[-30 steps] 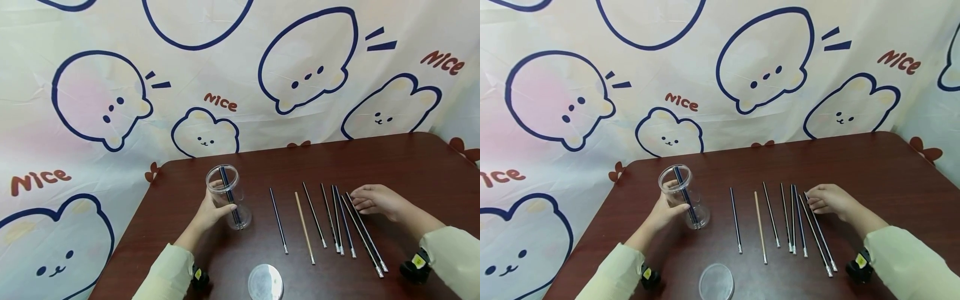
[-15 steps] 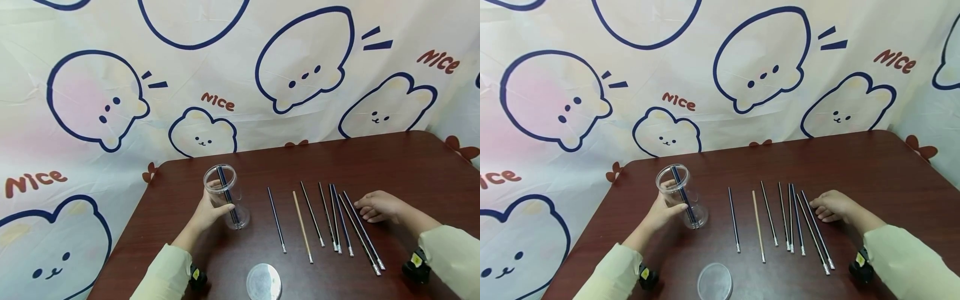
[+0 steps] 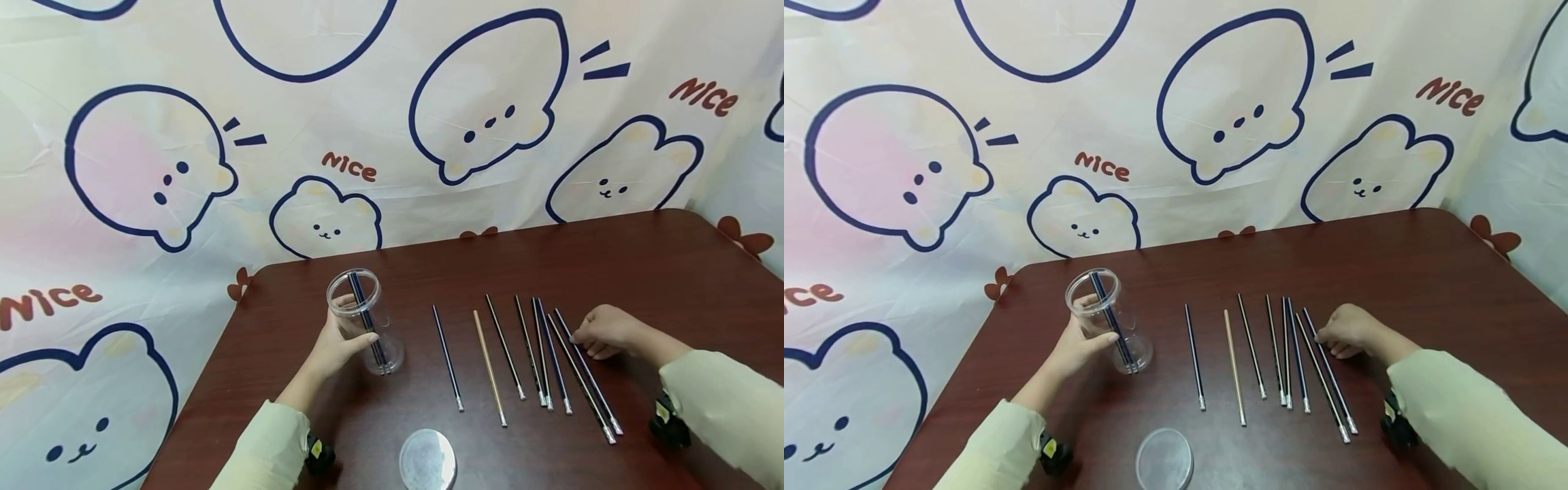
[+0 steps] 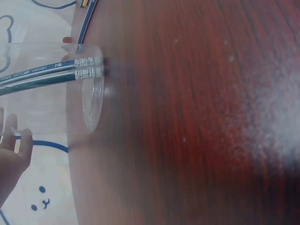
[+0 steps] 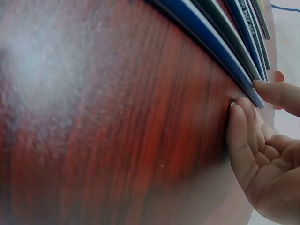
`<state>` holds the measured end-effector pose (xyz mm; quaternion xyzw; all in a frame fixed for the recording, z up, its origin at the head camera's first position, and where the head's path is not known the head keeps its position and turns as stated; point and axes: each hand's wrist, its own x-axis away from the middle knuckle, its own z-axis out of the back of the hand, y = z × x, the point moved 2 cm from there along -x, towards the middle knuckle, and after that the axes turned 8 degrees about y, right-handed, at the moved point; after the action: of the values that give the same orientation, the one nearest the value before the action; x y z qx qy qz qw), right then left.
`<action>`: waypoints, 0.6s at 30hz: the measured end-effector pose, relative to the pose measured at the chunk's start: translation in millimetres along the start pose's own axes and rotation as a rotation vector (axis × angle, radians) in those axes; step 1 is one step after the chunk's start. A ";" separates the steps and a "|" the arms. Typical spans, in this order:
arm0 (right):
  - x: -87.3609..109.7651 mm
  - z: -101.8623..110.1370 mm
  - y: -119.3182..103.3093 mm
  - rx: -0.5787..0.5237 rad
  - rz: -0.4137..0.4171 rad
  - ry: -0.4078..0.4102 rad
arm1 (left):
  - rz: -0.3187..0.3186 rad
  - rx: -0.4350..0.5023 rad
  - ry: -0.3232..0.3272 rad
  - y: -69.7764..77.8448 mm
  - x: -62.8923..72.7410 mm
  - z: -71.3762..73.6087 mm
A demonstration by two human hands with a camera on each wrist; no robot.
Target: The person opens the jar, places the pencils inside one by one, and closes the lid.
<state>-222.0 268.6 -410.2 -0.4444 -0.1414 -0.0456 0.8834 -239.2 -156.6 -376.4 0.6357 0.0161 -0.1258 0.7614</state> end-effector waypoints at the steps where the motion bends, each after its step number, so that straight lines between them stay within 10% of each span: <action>1: -0.5 -0.1 -0.9 0.007 0.006 -0.005 | -0.001 0.001 0.002 0.1 0.3 0.0; 18: -3.4 -8.2 -15.5 0.149 -0.041 0.046 | -0.015 -0.039 0.012 0.1 0.6 1.3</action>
<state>-226.7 252.6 -403.8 -0.3733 -0.1333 -0.0632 0.9159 -238.8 -158.0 -376.2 0.6213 0.0279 -0.1274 0.7727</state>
